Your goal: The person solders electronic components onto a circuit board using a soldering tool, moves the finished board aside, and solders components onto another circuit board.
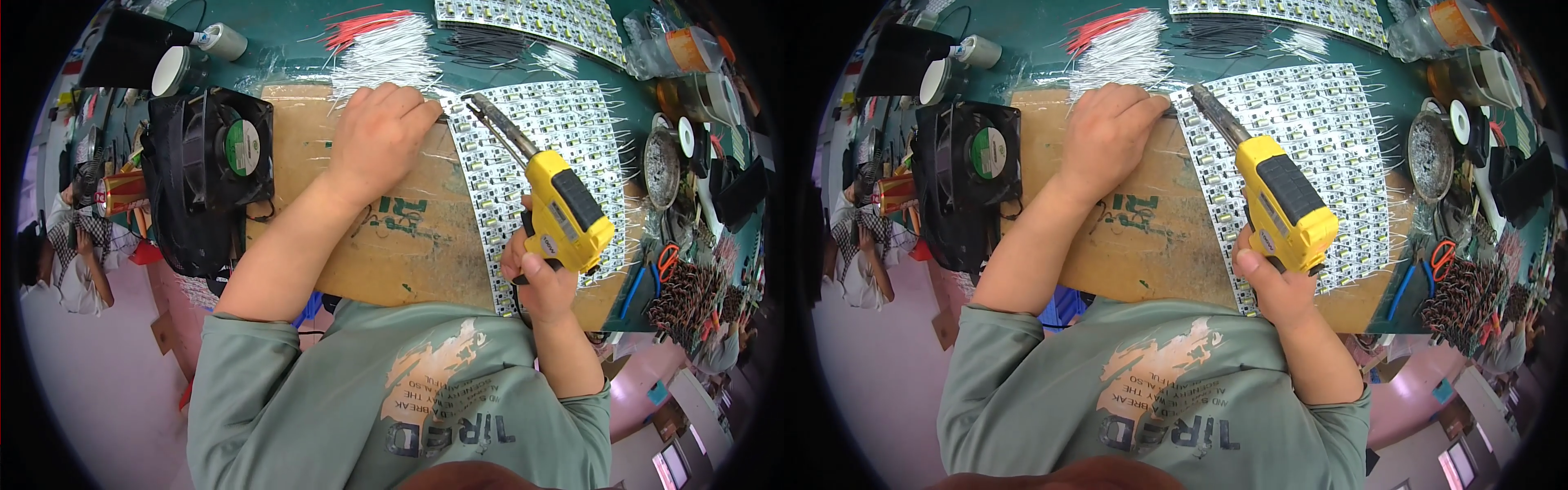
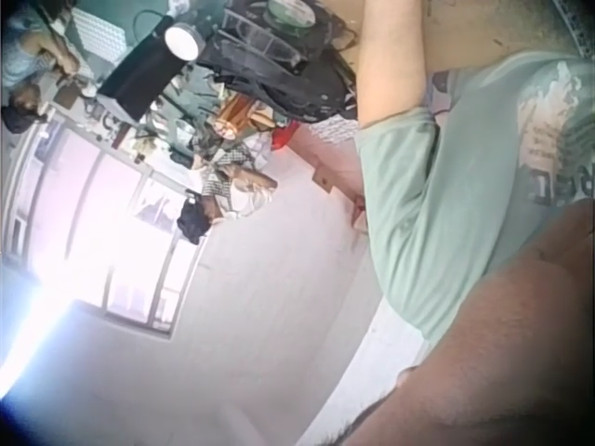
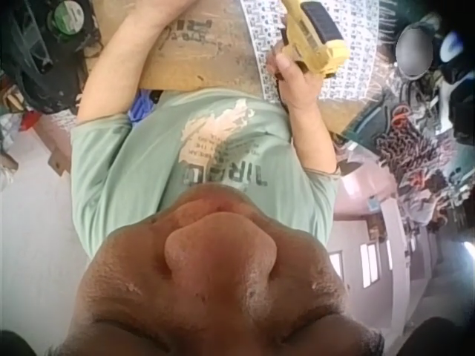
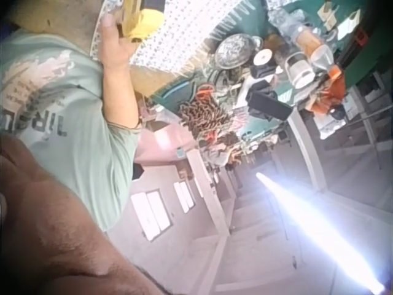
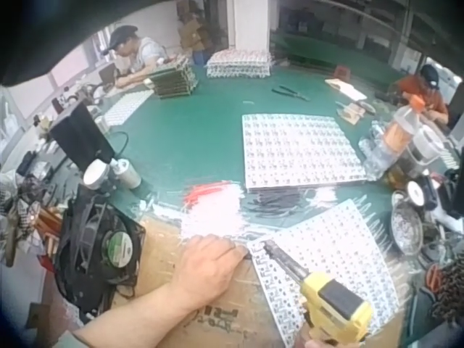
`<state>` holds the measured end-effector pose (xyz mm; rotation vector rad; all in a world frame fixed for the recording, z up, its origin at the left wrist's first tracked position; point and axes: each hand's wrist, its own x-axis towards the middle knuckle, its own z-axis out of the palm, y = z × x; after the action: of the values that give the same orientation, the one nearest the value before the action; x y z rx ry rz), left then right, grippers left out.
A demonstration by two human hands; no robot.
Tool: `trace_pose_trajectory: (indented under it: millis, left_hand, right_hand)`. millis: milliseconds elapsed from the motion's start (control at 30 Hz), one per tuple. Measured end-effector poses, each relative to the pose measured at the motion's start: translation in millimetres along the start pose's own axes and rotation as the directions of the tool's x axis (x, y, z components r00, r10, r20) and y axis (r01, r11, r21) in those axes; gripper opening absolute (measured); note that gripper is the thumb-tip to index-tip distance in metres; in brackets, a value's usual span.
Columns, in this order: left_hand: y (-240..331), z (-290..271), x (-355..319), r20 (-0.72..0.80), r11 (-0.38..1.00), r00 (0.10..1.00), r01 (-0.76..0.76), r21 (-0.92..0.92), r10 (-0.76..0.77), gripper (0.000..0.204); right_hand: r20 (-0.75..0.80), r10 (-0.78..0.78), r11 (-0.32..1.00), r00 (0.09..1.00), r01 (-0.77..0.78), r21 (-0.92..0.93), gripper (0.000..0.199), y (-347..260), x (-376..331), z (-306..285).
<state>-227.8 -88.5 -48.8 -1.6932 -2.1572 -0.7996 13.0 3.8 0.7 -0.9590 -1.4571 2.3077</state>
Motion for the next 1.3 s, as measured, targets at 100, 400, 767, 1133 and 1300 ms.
trace_pose_trajectory:
  millis: [100, 400, 767, 1133, 1300]
  left_hand:
    - [0, 2, -1, -0.009, 1.000, 1.000, -0.005, 0.007, 0.005, 0.017]
    - [4, 0, -1, -0.113, 0.998, 0.991, -0.064, 0.023, 0.066, 0.016]
    - [7, -4, -5, -0.009, 0.996, 0.998, -0.066, -0.057, 0.065, 0.017]
    - [10, -1, -8, -0.018, 0.996, 0.998, -0.059, -0.061, 0.058, 0.015]
    - [10, -1, -7, -0.015, 0.996, 0.999, -0.047, -0.077, 0.046, 0.015]
  right_hand:
    - [0.071, -0.058, 0.995, 0.996, 0.052, 0.083, 0.078, 3, -2, 0]
    - [0.159, -0.032, 0.999, 0.987, 0.037, -0.027, 0.027, 17, -18, -18]
    - [-0.040, -0.067, 0.993, 0.997, 0.062, -0.104, 0.055, 20, -16, -7]
    - [-0.054, -0.080, 0.991, 0.995, 0.073, -0.111, 0.049, 22, -18, -6]
    - [-0.077, -0.083, 0.991, 0.994, 0.074, -0.107, 0.049, 21, -18, -5]
